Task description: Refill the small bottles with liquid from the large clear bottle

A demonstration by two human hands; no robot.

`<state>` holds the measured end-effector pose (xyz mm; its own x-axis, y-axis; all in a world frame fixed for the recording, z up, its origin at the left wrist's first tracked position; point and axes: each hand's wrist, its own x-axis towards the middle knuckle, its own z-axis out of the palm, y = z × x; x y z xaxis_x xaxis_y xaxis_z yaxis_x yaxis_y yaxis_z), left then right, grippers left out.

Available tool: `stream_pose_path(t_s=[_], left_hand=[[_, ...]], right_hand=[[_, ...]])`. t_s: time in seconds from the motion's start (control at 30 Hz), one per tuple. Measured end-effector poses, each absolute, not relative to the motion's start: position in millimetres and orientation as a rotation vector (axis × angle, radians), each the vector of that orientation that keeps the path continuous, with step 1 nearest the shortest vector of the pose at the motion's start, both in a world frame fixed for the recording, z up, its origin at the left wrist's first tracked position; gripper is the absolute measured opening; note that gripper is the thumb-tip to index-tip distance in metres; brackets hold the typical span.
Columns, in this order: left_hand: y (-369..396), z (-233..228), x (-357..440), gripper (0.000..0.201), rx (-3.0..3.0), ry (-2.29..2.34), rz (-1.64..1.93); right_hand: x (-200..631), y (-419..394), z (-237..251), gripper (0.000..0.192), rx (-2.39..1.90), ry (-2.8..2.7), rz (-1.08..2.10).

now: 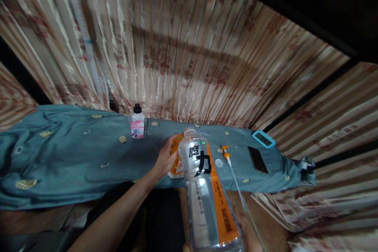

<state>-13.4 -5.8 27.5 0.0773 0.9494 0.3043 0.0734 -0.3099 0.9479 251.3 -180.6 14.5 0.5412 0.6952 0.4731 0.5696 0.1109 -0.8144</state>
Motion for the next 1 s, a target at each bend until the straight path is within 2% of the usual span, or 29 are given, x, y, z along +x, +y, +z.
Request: stream_pose_path(t_s=[0.33,0.63,1.0], left_hand=[[-6,26,-13,0.044,1.535,1.043,1.351],[-6,25,-13,0.044,1.534,1.053,1.361],[-5,25,-13,0.044,1.53,1.064,1.344]], right_hand=[[230,-200,19,0.037,-1.575,-1.212,0.083],[201,-196,32,0.044,-1.666,-1.255,0.224],[216,-188,31,0.046,-1.65,-1.295,0.219]])
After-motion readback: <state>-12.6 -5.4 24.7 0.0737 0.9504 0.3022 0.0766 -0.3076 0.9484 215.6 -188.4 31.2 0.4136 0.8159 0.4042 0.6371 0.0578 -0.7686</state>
